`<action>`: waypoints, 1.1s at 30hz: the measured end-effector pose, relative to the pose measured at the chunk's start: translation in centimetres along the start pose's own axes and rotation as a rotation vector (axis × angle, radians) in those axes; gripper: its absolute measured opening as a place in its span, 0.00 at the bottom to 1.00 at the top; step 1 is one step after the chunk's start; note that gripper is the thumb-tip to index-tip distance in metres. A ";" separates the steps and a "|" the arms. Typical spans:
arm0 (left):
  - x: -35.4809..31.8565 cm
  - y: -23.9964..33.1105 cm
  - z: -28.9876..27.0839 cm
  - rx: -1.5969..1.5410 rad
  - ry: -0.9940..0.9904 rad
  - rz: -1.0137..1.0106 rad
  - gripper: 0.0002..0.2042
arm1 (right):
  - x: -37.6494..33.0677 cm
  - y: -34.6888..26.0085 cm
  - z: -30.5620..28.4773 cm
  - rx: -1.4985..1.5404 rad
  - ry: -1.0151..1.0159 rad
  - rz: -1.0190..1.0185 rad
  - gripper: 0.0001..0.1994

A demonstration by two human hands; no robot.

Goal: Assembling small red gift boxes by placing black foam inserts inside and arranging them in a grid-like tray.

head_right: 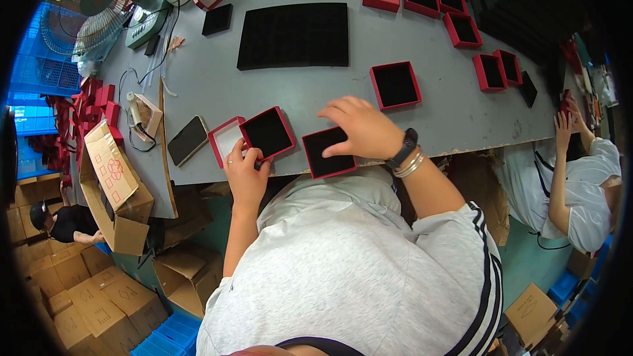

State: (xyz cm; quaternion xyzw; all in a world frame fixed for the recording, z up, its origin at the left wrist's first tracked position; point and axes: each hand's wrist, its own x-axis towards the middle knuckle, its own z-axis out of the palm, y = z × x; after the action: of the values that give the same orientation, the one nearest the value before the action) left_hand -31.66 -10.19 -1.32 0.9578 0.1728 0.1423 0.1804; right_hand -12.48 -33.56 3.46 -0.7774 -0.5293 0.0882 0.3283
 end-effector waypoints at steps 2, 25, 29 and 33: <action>0.4 -0.2 -0.3 -0.013 -0.031 0.024 0.11 | -1.8 0.4 -0.4 -0.141 -0.203 0.184 0.17; 2.1 3.2 1.1 -0.058 -0.107 0.309 0.21 | -5.3 6.2 0.1 -0.677 0.141 0.360 0.22; 1.8 0.9 0.8 0.020 0.055 0.253 0.16 | -8.3 11.5 -3.7 -0.839 0.252 0.623 0.22; 1.1 -1.4 2.8 0.003 0.235 0.107 0.27 | -6.7 13.4 -8.0 -0.794 0.462 0.585 0.22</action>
State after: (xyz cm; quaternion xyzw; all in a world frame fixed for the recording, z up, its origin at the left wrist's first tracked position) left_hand -30.10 -9.40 -4.12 0.9426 0.1417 0.2627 0.1498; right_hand -1.22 -45.74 0.12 -0.9555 -0.1977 -0.2041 0.0789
